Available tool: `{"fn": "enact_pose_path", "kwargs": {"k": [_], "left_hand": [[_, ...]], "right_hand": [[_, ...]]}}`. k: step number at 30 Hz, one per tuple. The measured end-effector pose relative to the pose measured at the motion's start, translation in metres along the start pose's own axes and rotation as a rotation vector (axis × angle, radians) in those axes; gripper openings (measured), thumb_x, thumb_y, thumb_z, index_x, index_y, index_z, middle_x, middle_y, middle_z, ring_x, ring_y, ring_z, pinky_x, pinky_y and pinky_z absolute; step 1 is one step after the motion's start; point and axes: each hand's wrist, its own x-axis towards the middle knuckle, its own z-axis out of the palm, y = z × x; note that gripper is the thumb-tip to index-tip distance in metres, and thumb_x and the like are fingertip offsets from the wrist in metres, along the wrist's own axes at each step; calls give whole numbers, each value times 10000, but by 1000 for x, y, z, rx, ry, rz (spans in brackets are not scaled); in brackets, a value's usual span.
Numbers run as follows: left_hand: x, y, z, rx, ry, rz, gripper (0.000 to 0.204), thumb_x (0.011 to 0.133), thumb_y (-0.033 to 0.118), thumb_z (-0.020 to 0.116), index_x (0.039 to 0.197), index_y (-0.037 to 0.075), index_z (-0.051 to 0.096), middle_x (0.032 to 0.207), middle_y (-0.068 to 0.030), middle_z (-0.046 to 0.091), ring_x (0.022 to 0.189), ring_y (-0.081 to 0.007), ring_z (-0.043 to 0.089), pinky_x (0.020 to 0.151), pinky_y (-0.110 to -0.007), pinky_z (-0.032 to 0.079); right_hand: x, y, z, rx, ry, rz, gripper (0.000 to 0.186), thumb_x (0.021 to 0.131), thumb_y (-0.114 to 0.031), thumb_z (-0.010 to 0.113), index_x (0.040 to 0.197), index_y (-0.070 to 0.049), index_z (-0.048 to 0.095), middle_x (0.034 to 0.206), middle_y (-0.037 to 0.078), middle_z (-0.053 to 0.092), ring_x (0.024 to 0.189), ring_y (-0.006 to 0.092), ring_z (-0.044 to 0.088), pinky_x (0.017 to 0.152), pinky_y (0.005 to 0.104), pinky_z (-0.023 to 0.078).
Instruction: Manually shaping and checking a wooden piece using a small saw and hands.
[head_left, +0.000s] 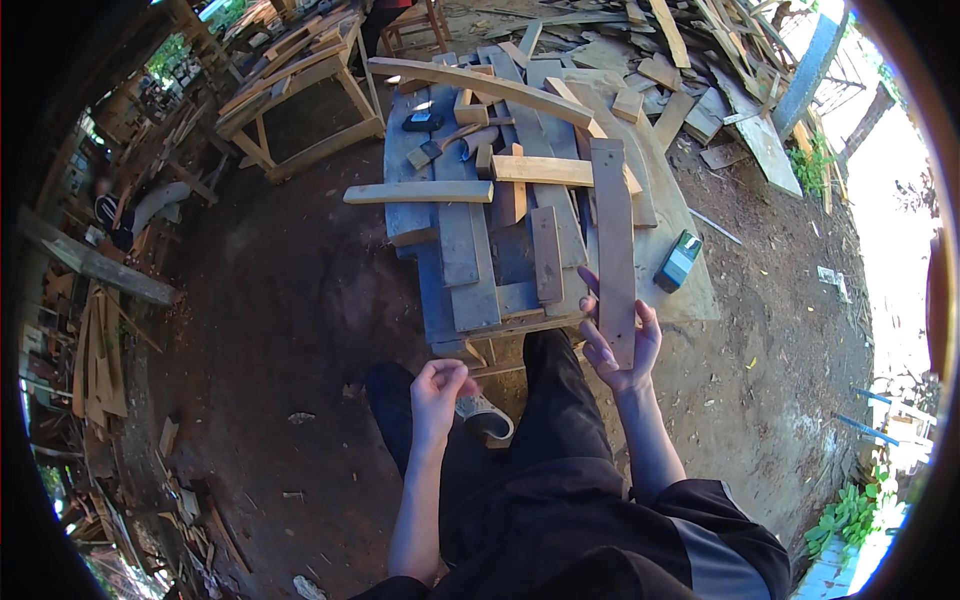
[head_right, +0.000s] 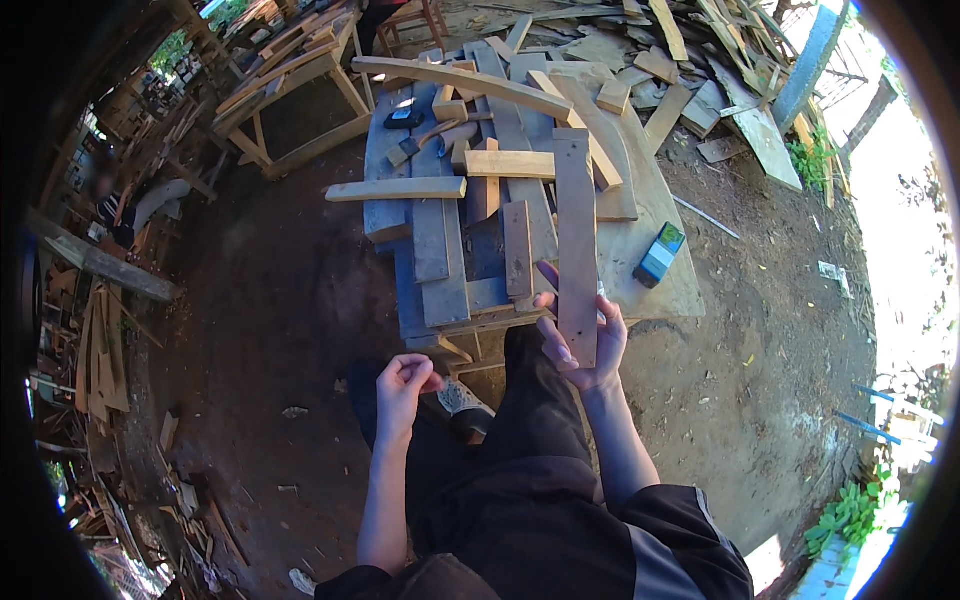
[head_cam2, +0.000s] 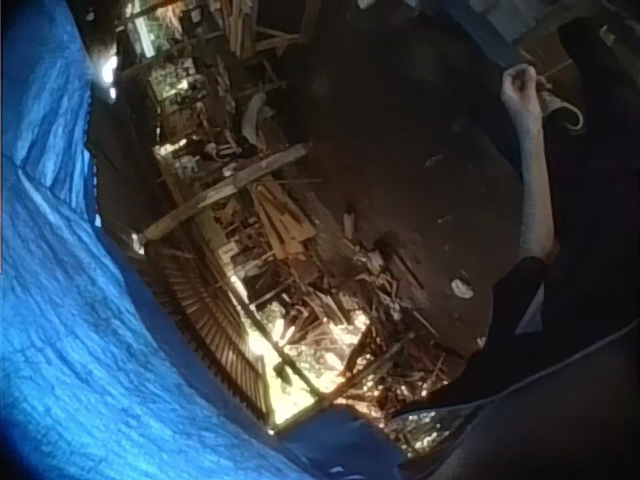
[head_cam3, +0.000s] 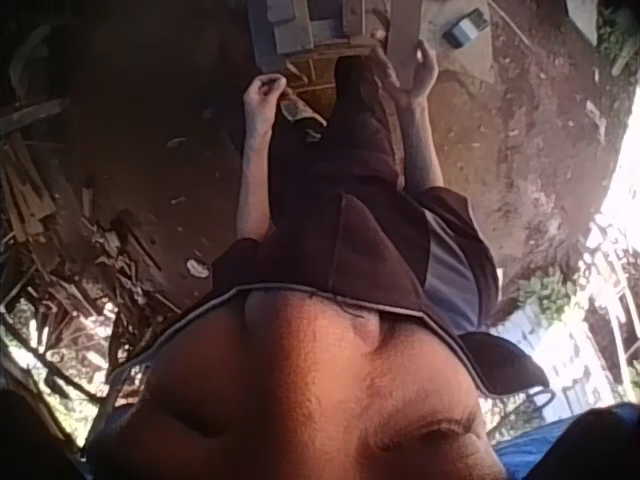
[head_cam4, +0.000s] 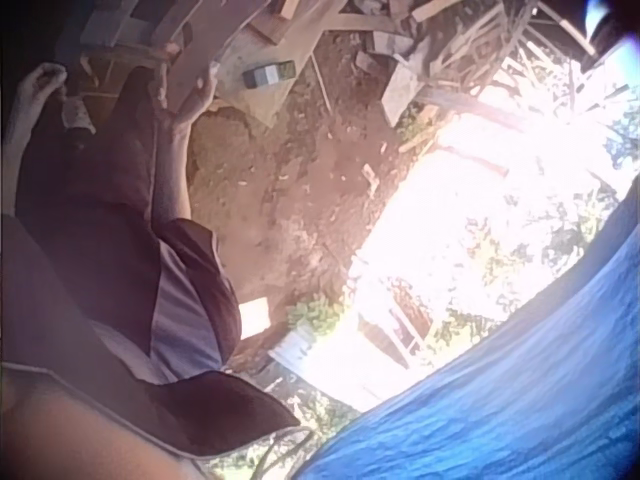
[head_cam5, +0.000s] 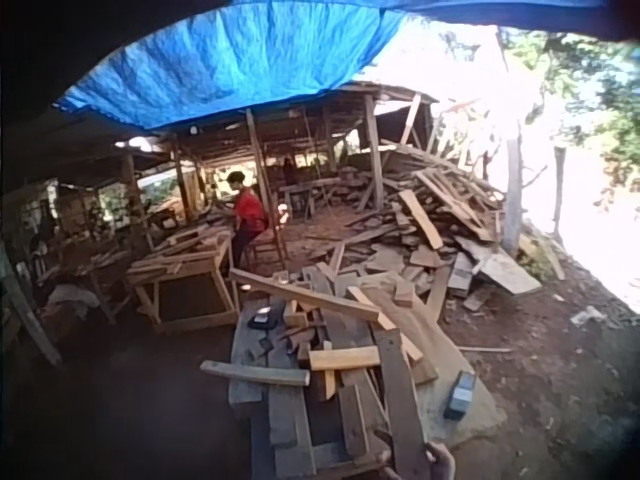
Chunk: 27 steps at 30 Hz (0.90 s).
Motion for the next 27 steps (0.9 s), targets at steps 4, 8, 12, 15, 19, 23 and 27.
{"fn": "enact_pose_path", "kwargs": {"k": [4,8,12,15,19,23,27], "left_hand": [[-1,-5,-13,92,-44,-71,240,1013,245,627,923,22,618,632,-22,590,508,-88,543,654,-272,559],[-2,-12,-24,-5,52,-106,281,1013,284,631,932,14,632,634,-27,611,547,-75,581,567,-238,493],[-4,-11,-31,-1,115,-60,309,1022,304,613,921,13,630,639,-36,617,558,-91,592,562,-238,490],[-6,-16,-49,-28,177,-45,309,1026,300,606,920,10,630,641,-42,622,567,-106,603,564,-232,491],[-4,-15,-43,-34,182,-41,295,1035,285,587,924,15,628,642,-50,615,557,-114,596,587,-258,523],[-5,-23,-46,-15,210,-69,283,1039,273,576,926,19,627,646,-58,613,559,-123,601,605,-281,554],[-4,-39,-51,-38,222,-83,245,1033,245,588,961,15,627,658,-59,620,570,-121,611,596,-271,551]], "right_hand": [[13,-16,-4,-429,346,40,651,995,-359,518,1496,18,344,1047,174,640,598,154,518,427,252,415],[28,-35,-7,-1044,705,157,530,978,-287,612,1412,-4,498,872,90,672,522,111,485,428,237,399],[36,-67,-39,-2004,755,-336,665,952,-323,647,1519,-75,403,1085,162,668,849,255,661,682,376,536],[65,-70,1,-2265,871,-258,723,907,-318,689,1542,-154,384,1412,237,527,1233,432,570,982,473,487],[63,-99,5,-2856,593,-86,654,928,-314,664,1512,-139,426,1490,204,478,1233,428,576,1027,463,480],[65,-82,39,-2613,338,441,615,944,-343,649,1487,-130,457,1471,188,510,1234,395,586,1067,451,469],[61,-50,78,-2522,153,517,617,949,-361,643,1487,-123,458,1391,187,584,1220,369,599,1052,456,472]]}}
